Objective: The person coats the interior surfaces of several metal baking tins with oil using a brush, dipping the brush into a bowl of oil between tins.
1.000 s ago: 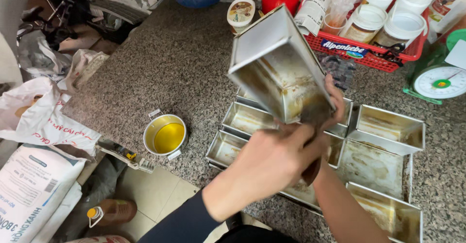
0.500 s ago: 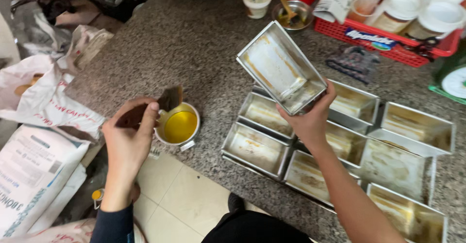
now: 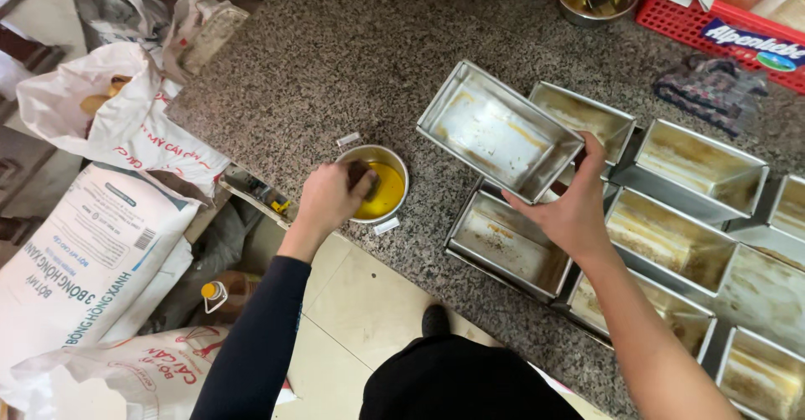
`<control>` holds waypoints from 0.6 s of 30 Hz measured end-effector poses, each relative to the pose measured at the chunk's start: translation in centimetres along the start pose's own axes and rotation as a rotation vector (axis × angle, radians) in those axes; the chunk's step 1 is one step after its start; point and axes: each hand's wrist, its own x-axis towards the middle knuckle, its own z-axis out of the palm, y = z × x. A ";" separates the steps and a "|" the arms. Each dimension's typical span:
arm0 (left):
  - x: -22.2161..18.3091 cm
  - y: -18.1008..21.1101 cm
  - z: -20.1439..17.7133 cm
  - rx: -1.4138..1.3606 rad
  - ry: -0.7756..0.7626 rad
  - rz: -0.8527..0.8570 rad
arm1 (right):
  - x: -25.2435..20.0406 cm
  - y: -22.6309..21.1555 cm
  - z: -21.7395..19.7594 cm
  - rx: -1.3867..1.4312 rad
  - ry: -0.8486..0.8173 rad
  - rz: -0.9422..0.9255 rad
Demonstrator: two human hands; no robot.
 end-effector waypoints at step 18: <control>-3.4 4.8 -7.8 -0.210 0.398 0.154 | -1.0 -0.8 -0.1 -0.136 0.004 0.005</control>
